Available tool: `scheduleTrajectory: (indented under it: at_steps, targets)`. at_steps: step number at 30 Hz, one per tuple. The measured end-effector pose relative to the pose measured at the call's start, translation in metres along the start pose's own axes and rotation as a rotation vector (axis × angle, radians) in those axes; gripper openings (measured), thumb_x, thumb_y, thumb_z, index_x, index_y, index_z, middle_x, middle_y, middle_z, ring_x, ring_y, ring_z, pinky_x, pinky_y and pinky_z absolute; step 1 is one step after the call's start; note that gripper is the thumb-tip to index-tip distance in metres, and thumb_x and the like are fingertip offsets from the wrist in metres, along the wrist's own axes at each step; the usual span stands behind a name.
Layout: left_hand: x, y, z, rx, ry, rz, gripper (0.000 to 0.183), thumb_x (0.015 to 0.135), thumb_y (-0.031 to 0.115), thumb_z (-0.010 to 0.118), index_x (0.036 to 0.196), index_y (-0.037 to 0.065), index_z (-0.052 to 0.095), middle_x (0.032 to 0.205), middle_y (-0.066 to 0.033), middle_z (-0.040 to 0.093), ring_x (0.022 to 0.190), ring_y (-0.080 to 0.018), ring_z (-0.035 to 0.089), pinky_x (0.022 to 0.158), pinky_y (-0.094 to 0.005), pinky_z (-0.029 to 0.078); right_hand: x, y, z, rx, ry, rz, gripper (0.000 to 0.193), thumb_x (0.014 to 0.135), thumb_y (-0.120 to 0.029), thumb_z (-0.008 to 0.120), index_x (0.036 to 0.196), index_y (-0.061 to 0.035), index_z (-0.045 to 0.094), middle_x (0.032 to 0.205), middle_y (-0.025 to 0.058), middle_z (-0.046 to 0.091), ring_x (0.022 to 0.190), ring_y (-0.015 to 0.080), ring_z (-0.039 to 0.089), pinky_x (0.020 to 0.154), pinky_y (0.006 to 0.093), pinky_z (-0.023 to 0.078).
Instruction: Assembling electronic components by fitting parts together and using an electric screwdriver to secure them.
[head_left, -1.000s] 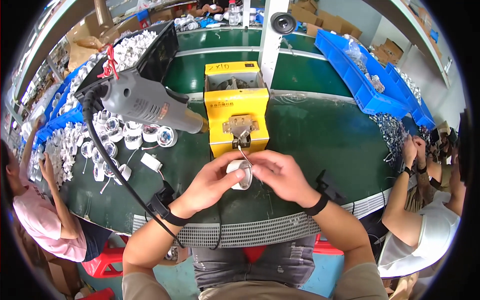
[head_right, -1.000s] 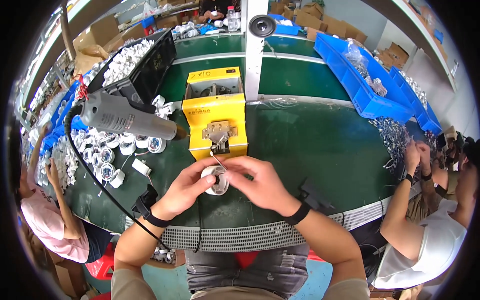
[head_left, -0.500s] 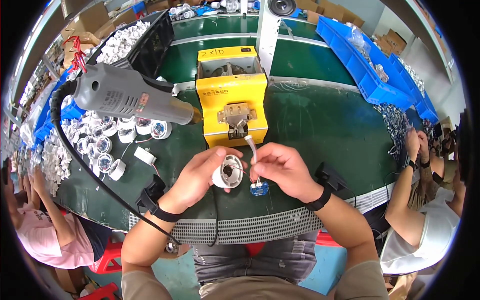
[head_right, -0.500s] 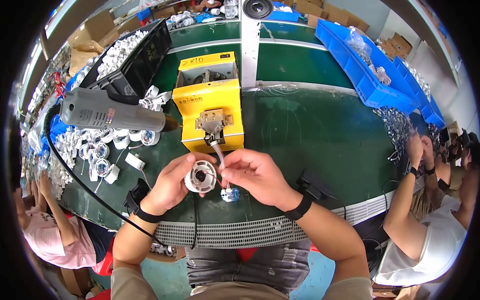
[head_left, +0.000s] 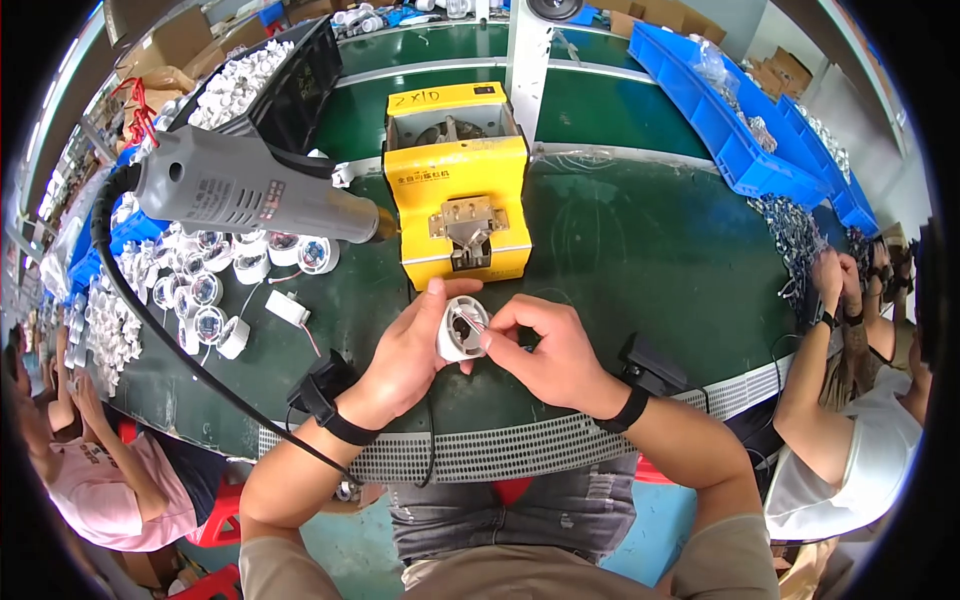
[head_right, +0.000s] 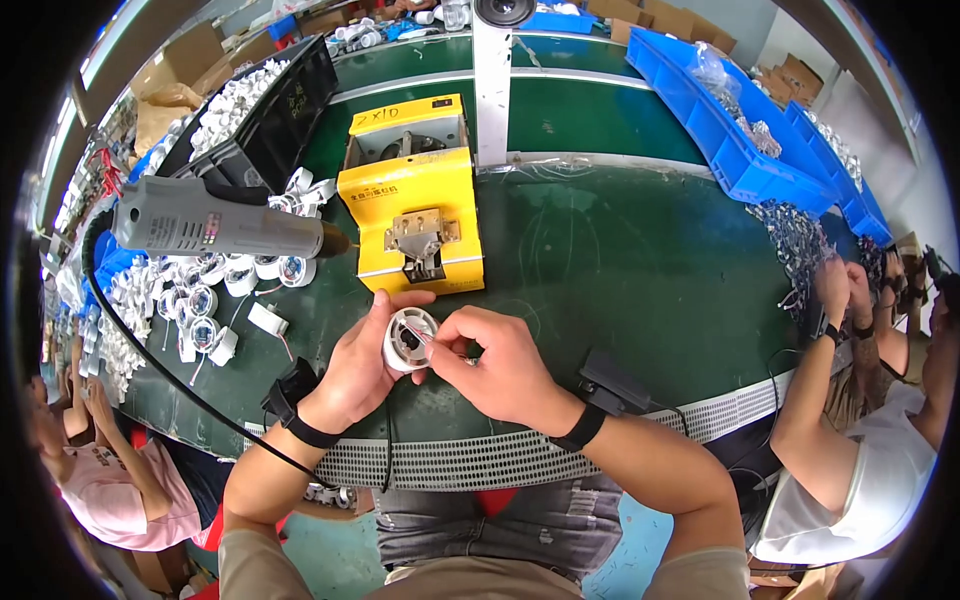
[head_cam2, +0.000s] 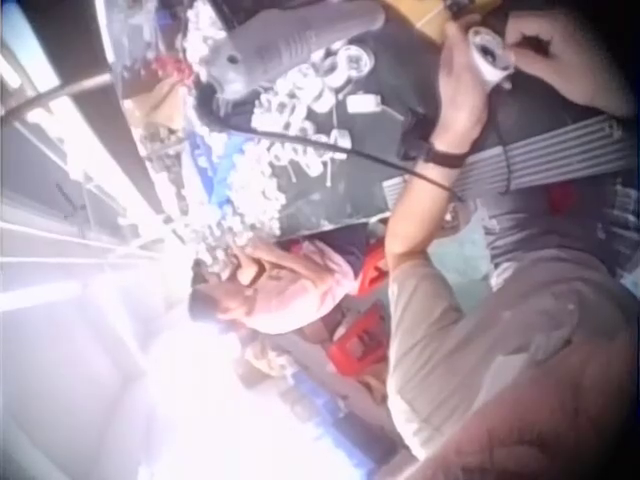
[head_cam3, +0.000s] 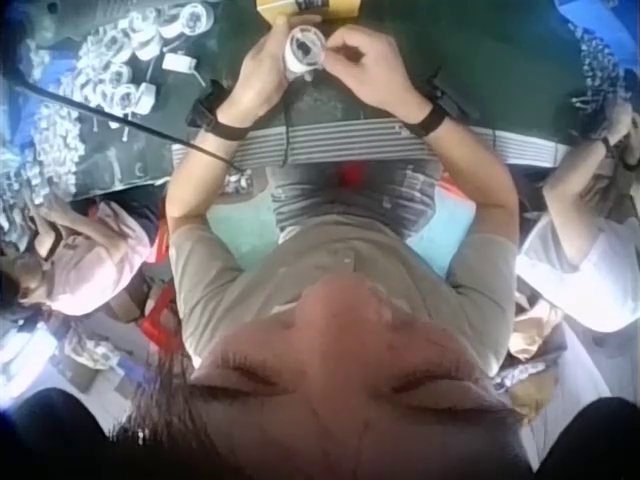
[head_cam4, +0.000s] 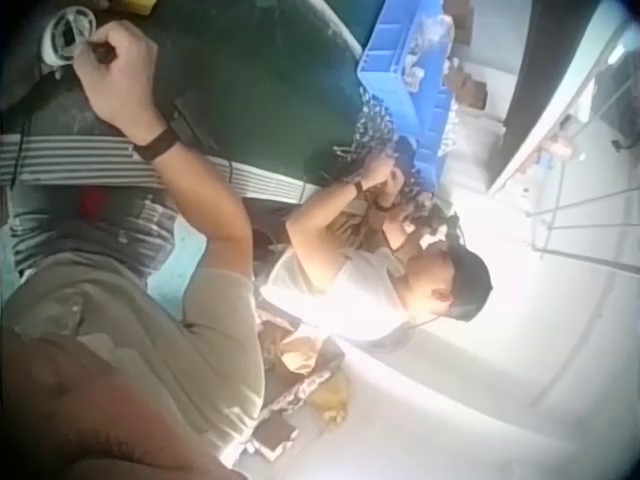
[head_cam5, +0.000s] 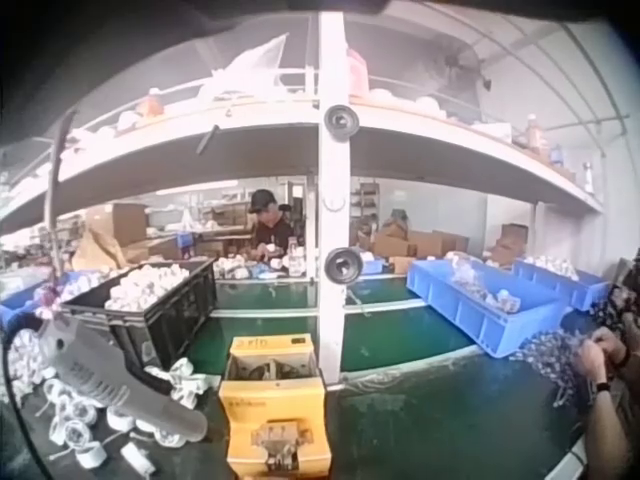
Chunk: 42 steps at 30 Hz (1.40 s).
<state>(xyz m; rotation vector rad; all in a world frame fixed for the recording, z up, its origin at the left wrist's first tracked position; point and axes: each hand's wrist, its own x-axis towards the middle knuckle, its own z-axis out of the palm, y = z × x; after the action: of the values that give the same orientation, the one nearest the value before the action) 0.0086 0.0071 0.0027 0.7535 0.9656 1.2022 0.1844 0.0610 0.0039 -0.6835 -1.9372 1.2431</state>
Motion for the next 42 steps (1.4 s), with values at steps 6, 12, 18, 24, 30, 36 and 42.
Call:
scheduleTrajectory:
  at_steps: [6, 12, 18, 24, 30, 36, 42]
  targets:
    - [-0.001, 0.003, -0.001, -0.074, -0.08, -0.055, 0.055, 0.102, 0.048, 0.03, 0.129, 0.004, 0.048, 0.096, -0.0044, 0.06, 0.082, -0.0128, 0.059, 0.066, -0.0269, 0.05, -0.001, 0.001, -0.002, -0.073, 0.016, -0.046, 0.009, 0.083, -0.005, 0.067, 0.08, 0.001, 0.061, 0.075, 0.0051, 0.059, 0.067, 0.0114, 0.055, 0.06, 0.0268, 0.043]
    - [-0.004, -0.007, 0.006, 0.161, -0.129, 0.087, 0.054, 0.103, 0.046, 0.031, 0.138, 0.005, 0.039, 0.101, -0.0041, 0.058, 0.087, -0.0123, 0.057, 0.073, -0.0264, 0.048, -0.001, -0.001, 0.004, 0.146, -0.016, 0.148, 0.01, 0.088, -0.008, 0.065, 0.086, 0.0006, 0.06, 0.074, 0.0023, 0.056, 0.067, 0.0106, 0.053, 0.061, 0.0272, 0.043]
    - [0.001, -0.002, 0.004, -0.035, -0.132, 0.13, 0.06, 0.101, 0.047, 0.034, 0.145, 0.006, 0.026, 0.112, -0.0087, 0.057, 0.095, -0.0144, 0.057, 0.078, -0.0285, 0.049, 0.0, 0.02, -0.005, 0.172, -0.062, 0.045, 0.012, 0.09, -0.01, 0.065, 0.093, 0.0015, 0.063, 0.094, 0.0042, 0.054, 0.083, 0.0106, 0.052, 0.074, 0.0247, 0.042]
    - [-0.001, -0.008, 0.004, 0.15, -0.075, 0.245, 0.055, 0.101, 0.044, 0.036, 0.143, 0.009, 0.032, 0.116, -0.01, 0.055, 0.096, -0.0161, 0.059, 0.081, -0.0306, 0.052, 0.002, 0.016, -0.007, 0.203, -0.082, 0.136, 0.011, 0.09, -0.007, 0.064, 0.095, 0.002, 0.064, 0.098, 0.0046, 0.051, 0.087, 0.0104, 0.051, 0.076, 0.0241, 0.042]
    - [-0.003, -0.022, 0.001, 0.55, 0.077, 0.479, 0.045, 0.094, 0.02, 0.06, 0.133, 0.006, 0.044, 0.111, -0.0063, 0.054, 0.098, -0.0144, 0.055, 0.084, -0.0275, 0.047, 0.0, 0.019, -0.001, 0.283, -0.048, 0.167, 0.015, 0.088, -0.013, 0.067, 0.093, 0.0008, 0.067, 0.098, 0.0043, 0.054, 0.087, 0.011, 0.053, 0.073, 0.0247, 0.043]
    - [-0.01, -0.012, 0.008, 0.711, 0.09, 0.713, 0.031, 0.088, 0.009, 0.065, 0.118, 0.004, 0.061, 0.113, -0.0114, 0.055, 0.101, -0.0241, 0.057, 0.087, -0.0315, 0.046, -0.002, 0.012, -0.002, 0.182, -0.126, 0.1, 0.011, 0.091, -0.009, 0.063, 0.098, -0.0002, 0.065, 0.103, 0.0039, 0.052, 0.087, 0.0104, 0.052, 0.073, 0.024, 0.043]
    - [-0.011, -0.005, 0.009, 0.628, 0.103, 0.698, 0.026, 0.098, 0.012, 0.05, 0.119, 0.002, 0.061, 0.114, -0.0125, 0.054, 0.106, -0.0238, 0.056, 0.089, -0.0322, 0.047, -0.001, 0.007, 0.006, 0.381, 0.046, 0.052, 0.019, 0.08, -0.003, 0.073, 0.095, -0.0009, 0.062, 0.099, 0.0057, 0.051, 0.087, 0.0128, 0.057, 0.065, 0.0235, 0.05]
